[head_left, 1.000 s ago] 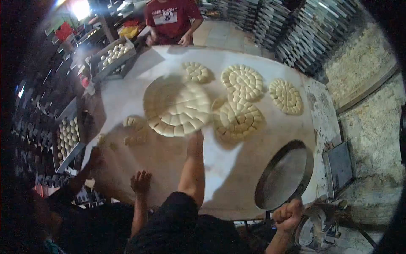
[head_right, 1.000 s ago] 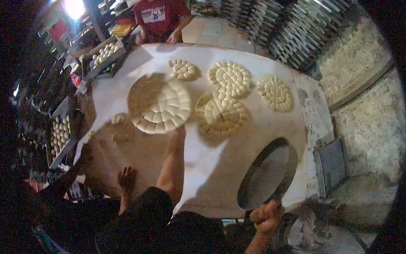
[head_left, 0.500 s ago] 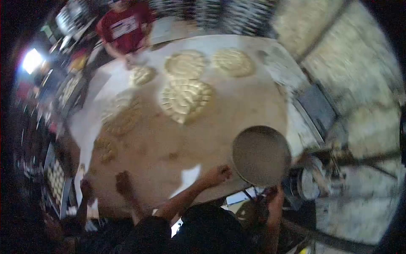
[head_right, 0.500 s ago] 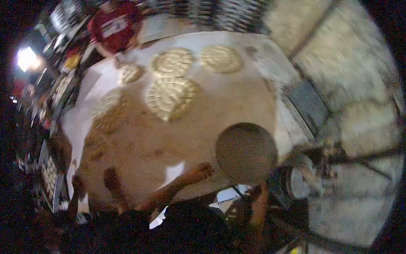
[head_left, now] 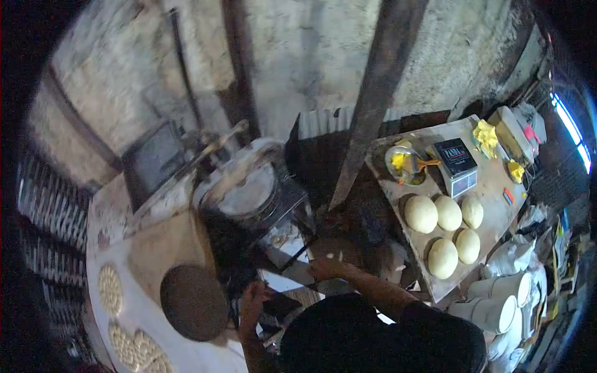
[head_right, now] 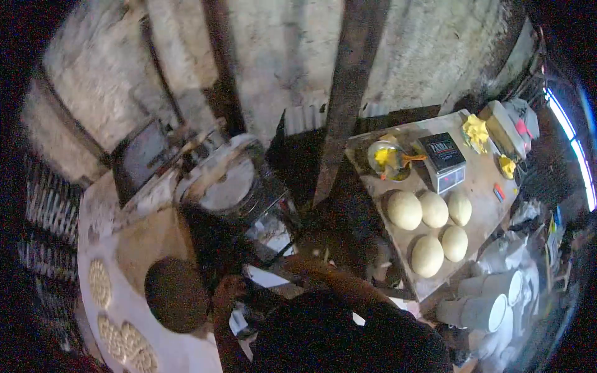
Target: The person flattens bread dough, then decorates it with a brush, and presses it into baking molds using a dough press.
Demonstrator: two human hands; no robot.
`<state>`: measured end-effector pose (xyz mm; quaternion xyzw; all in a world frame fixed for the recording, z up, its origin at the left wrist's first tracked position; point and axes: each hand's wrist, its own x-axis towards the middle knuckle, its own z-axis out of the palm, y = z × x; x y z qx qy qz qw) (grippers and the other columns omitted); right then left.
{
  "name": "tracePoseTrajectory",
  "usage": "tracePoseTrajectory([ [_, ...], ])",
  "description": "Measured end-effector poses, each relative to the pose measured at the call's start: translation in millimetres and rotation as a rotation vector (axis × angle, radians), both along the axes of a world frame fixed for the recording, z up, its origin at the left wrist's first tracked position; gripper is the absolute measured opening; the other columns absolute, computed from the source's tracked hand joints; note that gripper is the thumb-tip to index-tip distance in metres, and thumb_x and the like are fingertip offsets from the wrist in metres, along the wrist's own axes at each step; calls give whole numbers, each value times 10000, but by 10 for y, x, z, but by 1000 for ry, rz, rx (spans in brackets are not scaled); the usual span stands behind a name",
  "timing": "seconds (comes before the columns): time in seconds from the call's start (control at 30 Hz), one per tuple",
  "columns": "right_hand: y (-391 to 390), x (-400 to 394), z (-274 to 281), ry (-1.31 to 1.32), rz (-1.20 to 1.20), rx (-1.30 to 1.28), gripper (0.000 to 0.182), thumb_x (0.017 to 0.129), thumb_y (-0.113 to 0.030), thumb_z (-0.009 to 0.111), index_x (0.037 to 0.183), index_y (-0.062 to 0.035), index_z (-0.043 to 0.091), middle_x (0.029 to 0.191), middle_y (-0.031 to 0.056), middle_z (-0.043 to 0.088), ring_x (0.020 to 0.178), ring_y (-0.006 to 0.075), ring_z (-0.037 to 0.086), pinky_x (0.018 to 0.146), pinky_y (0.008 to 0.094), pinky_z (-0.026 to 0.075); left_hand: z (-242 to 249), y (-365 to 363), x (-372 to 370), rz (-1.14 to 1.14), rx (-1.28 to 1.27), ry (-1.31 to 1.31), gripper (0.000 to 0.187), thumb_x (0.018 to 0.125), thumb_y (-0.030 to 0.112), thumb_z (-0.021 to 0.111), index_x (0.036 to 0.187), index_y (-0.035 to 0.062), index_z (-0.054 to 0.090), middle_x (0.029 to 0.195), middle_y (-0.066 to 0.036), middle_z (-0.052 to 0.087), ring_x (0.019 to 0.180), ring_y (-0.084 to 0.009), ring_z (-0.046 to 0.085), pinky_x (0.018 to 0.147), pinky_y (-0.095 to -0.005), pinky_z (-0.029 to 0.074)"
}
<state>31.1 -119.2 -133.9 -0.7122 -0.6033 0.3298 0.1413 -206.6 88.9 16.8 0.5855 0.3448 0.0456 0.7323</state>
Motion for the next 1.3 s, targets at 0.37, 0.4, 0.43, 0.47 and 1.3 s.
tracePoseTrajectory([
  [0.37, -2617, 3361, 420, -738, -1148, 7, 491, 855, -228, 661, 1312, -109, 528, 1334, 217, 546, 1254, 431, 473, 976, 517, 416, -594, -1199, 1628, -739, 516, 255, 339, 961, 239, 595, 1213, 13, 604, 1146, -181, 646, 1086, -310, 634, 916, -371, 510],
  [0.4, -2646, 3493, 308, -795, -1085, -50, 554, 866, -247, 668, 1376, -133, 485, 1385, 197, 525, 1288, 423, 454, 989, 524, 403, -752, -1174, 1610, -796, 548, 294, 352, 951, 247, 609, 1219, 18, 602, 1146, -182, 646, 1092, -319, 634, 920, -372, 511],
  [0.43, -2645, 3590, 190, -824, -1044, -33, 523, 876, -243, 655, 1360, -126, 495, 1377, 198, 529, 1282, 415, 460, 987, 529, 402, -734, -1115, 1553, -887, 593, 344, 362, 952, 266, 609, 1219, 21, 601, 1142, -185, 653, 1090, -325, 638, 919, -379, 511],
  [0.47, -2642, 3648, 82, -851, -1008, -18, 493, 887, -238, 642, 1345, -119, 505, 1369, 200, 533, 1275, 408, 466, 986, 534, 402, -603, -1055, 1530, -986, 637, 393, 372, 953, 285, 609, 1218, 24, 601, 1138, -188, 659, 1087, -331, 642, 919, -386, 510],
  [1.3, -1777, 1776, 1609, 1276, -1257, 1401, 166, 957, -264, 654, 1057, -135, 625, 1065, -10, 634, 1012, 214, 622, 933, 430, 476, -1236, 1215, -2338, 810, 863, 246, 368, 927, 213, 674, 1187, -31, 583, 1143, -168, 592, 1018, -295, 578, 956, -453, 455],
])
